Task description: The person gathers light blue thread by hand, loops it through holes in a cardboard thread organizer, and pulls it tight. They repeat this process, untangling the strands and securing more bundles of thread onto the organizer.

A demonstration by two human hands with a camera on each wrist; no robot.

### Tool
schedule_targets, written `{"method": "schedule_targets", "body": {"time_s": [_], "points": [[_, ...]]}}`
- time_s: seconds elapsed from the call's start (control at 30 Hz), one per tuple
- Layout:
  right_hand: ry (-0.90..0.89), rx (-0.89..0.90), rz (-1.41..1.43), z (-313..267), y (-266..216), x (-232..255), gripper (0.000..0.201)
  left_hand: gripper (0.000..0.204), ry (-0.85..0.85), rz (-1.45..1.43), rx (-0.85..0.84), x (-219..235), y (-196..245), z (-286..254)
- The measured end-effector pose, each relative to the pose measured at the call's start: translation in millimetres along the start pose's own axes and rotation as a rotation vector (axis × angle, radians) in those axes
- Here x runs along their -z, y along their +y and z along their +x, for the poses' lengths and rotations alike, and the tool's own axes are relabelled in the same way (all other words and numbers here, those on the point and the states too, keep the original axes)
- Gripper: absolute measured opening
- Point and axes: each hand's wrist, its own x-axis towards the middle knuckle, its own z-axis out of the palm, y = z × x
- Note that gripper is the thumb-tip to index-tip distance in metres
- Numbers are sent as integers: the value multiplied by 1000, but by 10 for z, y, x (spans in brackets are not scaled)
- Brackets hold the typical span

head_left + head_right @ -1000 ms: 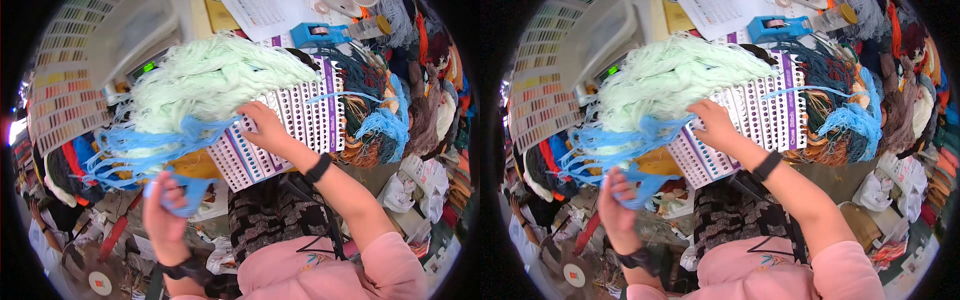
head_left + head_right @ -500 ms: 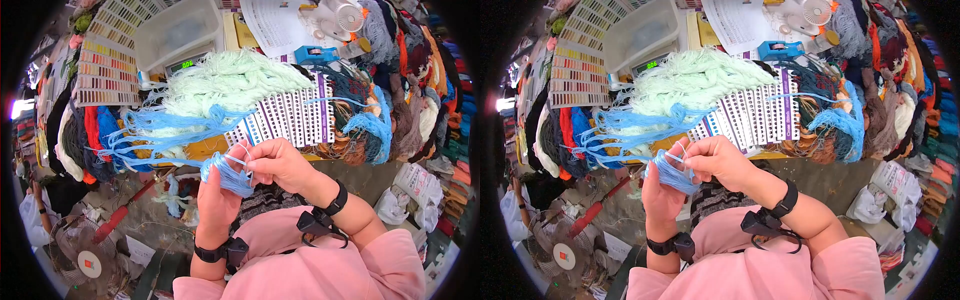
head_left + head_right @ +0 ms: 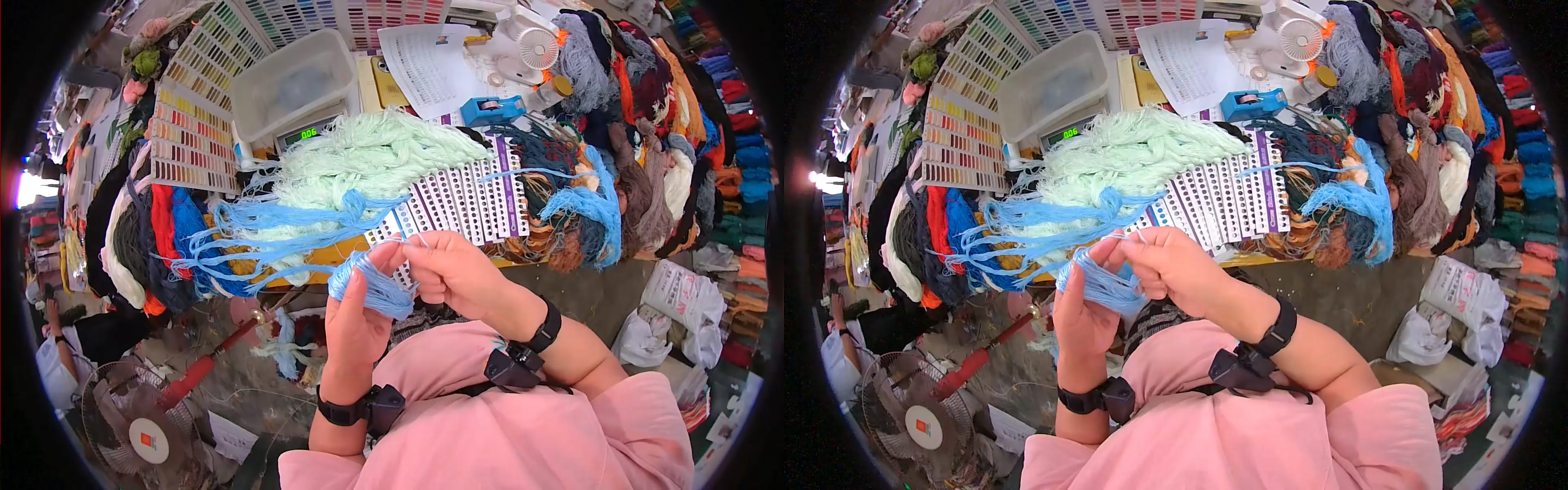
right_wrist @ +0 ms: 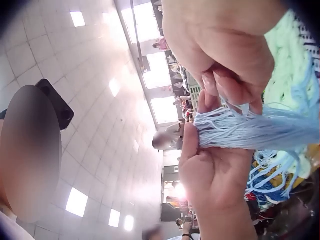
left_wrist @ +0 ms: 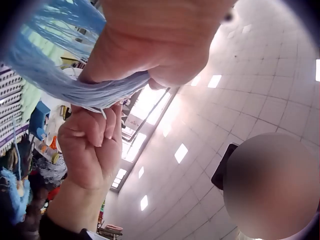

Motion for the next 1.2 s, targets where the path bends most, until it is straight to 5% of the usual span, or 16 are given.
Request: {"method": "schedule_targets", "body": {"time_s": [0.03,0.13,0.23,0.33,0.83,0.93,1.03,1.2], "points": [[6,-44,122,-10,-15,-1,13,42,0,34,-8,-34,14,-6],[91,-17,-226,-47,-37,-174,11,43,-84,142,-29,-68,32,-32],[130,53,-256,-43,-30,-171,9,32,-83,-118,-4,-12,56,-12],[111,104,-143,-41,-13,-202,6,27,-10,59,-77,-41,46,-48],[65,124,-71,-95,-36,-250,2,25,31,-208,-62,-22,67,-110],[172,102,-450,-132,-105,-441,9,27,15,-185,-34,-35,74,-127],[150,146,-476,-103,-72,-509,14,31,-42,-116,-55,-15,85,-153],[21,103,-85,-40,14,-271,9,37,-44,-143,-45,44,142,-162]]}}
